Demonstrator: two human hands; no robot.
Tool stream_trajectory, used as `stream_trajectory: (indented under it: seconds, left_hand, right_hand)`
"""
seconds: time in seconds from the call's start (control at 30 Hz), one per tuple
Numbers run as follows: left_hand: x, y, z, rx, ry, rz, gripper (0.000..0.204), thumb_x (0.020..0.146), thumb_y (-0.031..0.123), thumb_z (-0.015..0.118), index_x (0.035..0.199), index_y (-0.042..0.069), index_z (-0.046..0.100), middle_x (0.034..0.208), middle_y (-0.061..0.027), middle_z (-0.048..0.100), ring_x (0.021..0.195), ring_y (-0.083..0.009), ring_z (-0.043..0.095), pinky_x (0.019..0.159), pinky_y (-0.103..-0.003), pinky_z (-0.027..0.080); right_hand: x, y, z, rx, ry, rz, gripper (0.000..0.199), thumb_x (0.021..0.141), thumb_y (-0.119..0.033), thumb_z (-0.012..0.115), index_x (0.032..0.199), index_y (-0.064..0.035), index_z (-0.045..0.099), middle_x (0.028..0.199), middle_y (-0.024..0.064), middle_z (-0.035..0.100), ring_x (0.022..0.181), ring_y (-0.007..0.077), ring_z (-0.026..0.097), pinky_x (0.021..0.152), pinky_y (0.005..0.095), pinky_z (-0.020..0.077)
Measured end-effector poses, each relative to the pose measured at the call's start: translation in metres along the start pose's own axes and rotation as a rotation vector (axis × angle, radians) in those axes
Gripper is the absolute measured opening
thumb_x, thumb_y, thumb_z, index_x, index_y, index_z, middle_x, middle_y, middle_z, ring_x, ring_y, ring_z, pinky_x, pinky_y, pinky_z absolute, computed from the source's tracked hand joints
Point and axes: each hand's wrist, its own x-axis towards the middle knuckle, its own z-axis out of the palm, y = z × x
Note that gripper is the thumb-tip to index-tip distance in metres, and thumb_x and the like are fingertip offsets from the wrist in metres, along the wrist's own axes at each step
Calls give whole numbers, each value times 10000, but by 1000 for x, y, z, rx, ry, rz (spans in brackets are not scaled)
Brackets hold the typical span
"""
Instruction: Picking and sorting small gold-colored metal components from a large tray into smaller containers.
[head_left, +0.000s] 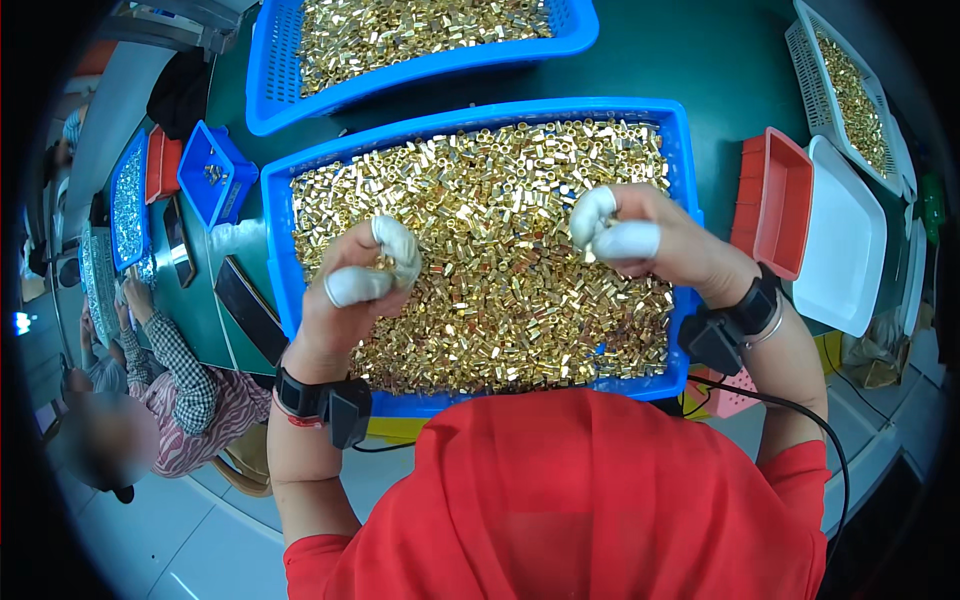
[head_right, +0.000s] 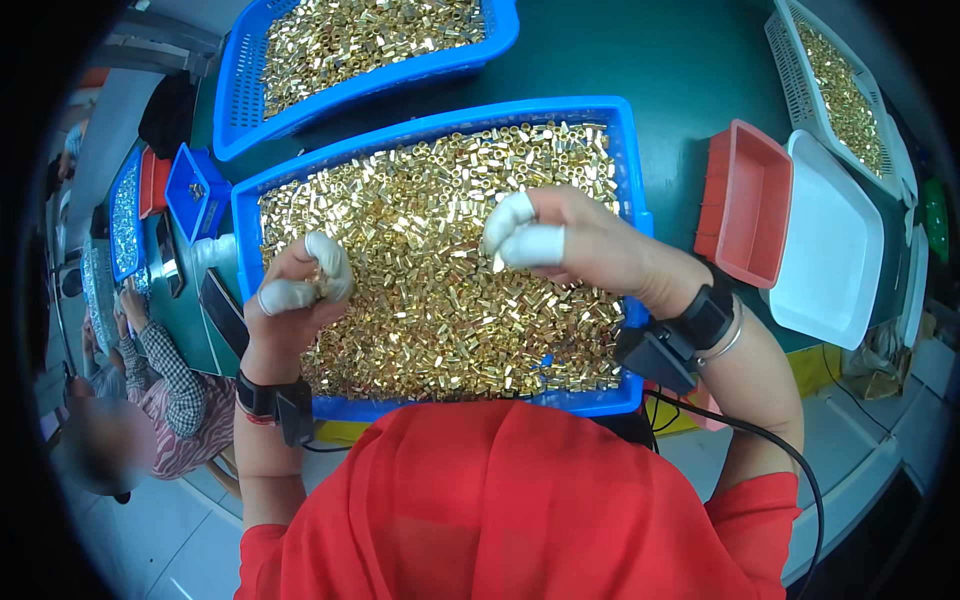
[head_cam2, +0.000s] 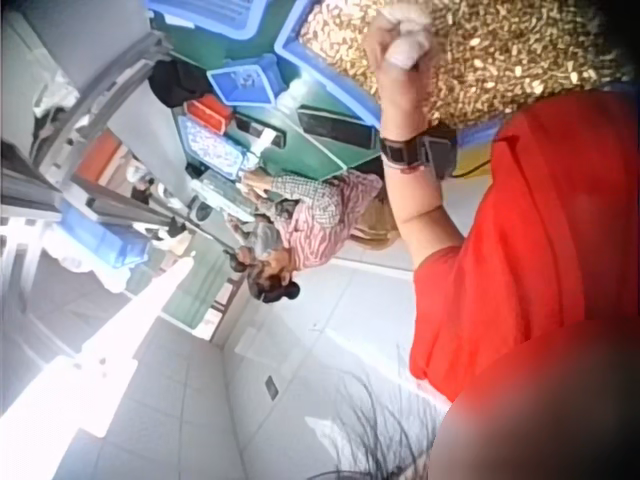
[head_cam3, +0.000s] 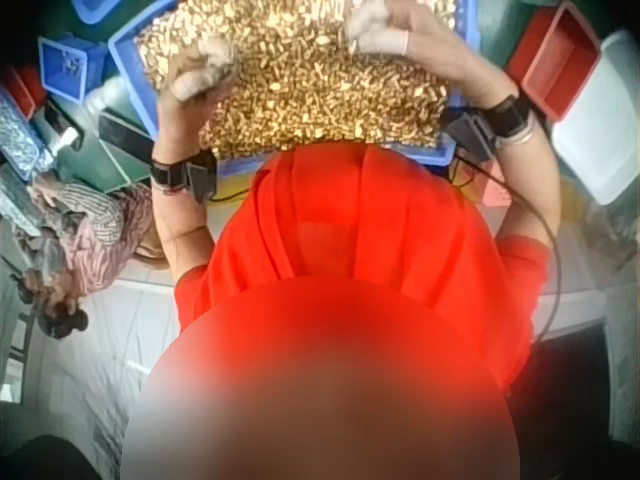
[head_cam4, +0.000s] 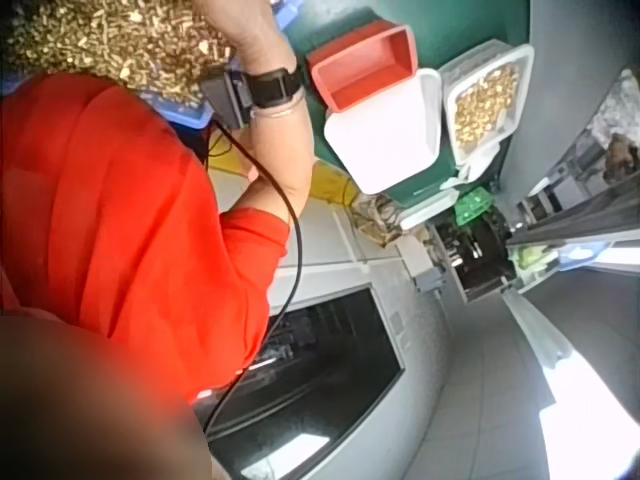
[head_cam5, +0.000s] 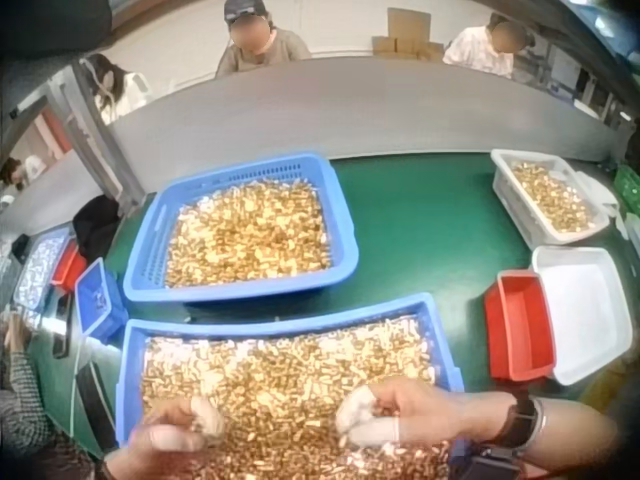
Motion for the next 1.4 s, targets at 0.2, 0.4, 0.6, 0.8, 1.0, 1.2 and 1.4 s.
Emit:
stream_trajectory:
  seconds: [0.2, 0.4, 0.6, 0.8, 1.0, 1.2, 1.4]
  left_hand:
    - [8, -2, 29, 421, 137, 47, 117, 750, 125, 691, 822, 34, 678, 575, -29, 570, 496, -164, 543, 485, -295, 439]
    - [5, -7, 42, 909, 153, 181, 134, 747, 125, 709, 841, 31, 688, 574, -120, 586, 485, -238, 565, 481, -344, 456]
    - [2, -14, 40, 847, 138, 217, 175, 749, 93, 717, 898, 5, 692, 554, -100, 560, 443, -170, 502, 468, -300, 431]
    - [-2, -11, 18, 298, 87, 47, 125, 759, 109, 679, 854, 27, 678, 520, -64, 522, 460, -171, 523, 453, -311, 415]
    - [-3, -12, -12, -432, -11, -103, 168, 744, 68, 697, 901, 10, 687, 558, 14, 504, 505, -76, 467, 471, -249, 381]
    - [11, -10, 41, 724, 180, 211, 117, 772, 97, 672, 880, 53, 683, 589, -84, 562, 491, -188, 546, 457, -321, 422]
    - [12, -11, 44, 950, 162, 391, 155, 750, 78, 718, 901, 45, 702, 662, -157, 614, 553, -313, 590, 495, -371, 457]
  right_hand:
    - [13, -12, 23, -205, -21, 144, 118, 813, -135, 641, 886, -47, 671, 641, 87, 587, 563, 137, 572, 509, 344, 447]
    - [19, 7, 48, -996, 35, -191, 129, 780, -156, 667, 861, -55, 668, 661, 127, 605, 583, 268, 613, 531, 400, 475]
    - [22, 10, 52, -966, 21, -169, 126, 764, -158, 670, 847, -63, 665, 683, 139, 615, 623, 323, 612, 555, 425, 481]
    - [17, 4, 37, -782, 23, -168, 105, 784, -139, 647, 844, -54, 657, 691, 146, 618, 601, 313, 603, 548, 408, 470]
    - [6, -15, -4, 35, -26, 64, 120, 794, -154, 652, 834, -41, 663, 721, 135, 637, 569, 278, 595, 530, 366, 463]
    - [19, -2, 39, -694, 38, -109, 98, 764, -130, 664, 786, -35, 659, 744, 130, 644, 564, 264, 602, 516, 361, 473]
    - [17, -3, 57, -1153, 67, -180, 64, 694, -92, 663, 709, -44, 623, 701, 132, 622, 619, 284, 635, 549, 402, 506]
